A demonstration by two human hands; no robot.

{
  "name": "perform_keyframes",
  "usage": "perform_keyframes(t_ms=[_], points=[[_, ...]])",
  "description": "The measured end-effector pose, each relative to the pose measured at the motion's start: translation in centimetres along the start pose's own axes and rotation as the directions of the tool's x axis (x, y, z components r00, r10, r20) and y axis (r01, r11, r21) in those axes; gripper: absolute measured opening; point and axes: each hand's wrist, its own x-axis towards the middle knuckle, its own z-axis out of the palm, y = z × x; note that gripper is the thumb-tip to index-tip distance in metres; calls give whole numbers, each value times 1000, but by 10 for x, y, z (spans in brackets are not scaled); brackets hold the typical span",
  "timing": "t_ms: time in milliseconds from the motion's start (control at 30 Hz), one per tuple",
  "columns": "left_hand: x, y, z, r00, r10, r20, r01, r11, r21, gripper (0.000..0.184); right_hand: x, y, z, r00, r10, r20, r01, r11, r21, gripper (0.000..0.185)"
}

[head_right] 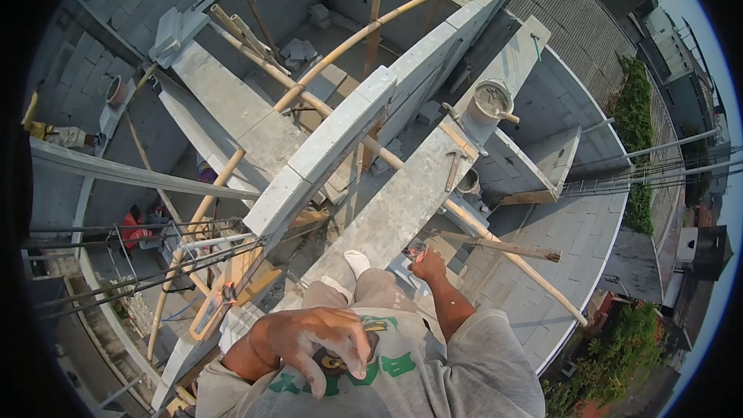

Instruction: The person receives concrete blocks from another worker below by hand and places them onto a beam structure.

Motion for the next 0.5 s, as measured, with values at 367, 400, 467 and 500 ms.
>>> perform_keyframes(t_ms=[367, 400, 467, 500], points=[[104, 12, 19, 932, 265, 246, -214, 953, -213, 27, -5, 47, -52, 988, 38, -147, -19, 992, 128, 87], [109, 7, 20, 931, 261, 254, -207, 953, -219, 26, -2, 55, -49, 988, 31, -152, -10, 991, 136, 90], [121, -1, 23, 918, 263, 295, -195, 950, -243, 26, 1, 67, -42, 986, 80, -145, -55, 983, 174, 92], [127, -5, 24, 911, 266, 315, -188, 948, -257, 25, -1, 75, -48, 983, 122, -141, -93, 976, 195, 93]])
